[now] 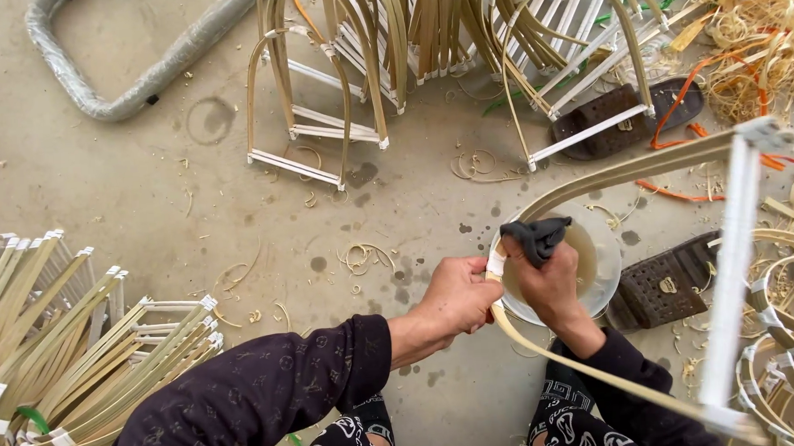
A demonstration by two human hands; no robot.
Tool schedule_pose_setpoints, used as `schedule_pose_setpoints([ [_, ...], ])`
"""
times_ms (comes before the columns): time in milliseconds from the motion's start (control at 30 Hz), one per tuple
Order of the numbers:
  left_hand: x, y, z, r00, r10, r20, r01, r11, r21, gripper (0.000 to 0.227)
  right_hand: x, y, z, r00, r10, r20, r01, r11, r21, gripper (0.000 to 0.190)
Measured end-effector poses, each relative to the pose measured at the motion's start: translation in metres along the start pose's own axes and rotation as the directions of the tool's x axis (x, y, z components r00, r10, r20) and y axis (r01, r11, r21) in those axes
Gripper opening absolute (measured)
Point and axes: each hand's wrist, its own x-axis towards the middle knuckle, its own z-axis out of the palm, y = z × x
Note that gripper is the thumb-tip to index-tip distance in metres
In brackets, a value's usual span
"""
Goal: Wiping and cleaning curved bamboo frames using a wet cloth and a bucket of water on a workshop floor.
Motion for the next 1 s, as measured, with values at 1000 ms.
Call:
schedule_pose_setpoints([
  [1000,-0.007,-0.006,-0.016,0.991,0.121,0.059,-0.133,0.945,0.298,0.022,-0.011,-0.019,0.008,0.97,0.155,0.187,-0.231,0.827,0.512,0.024],
])
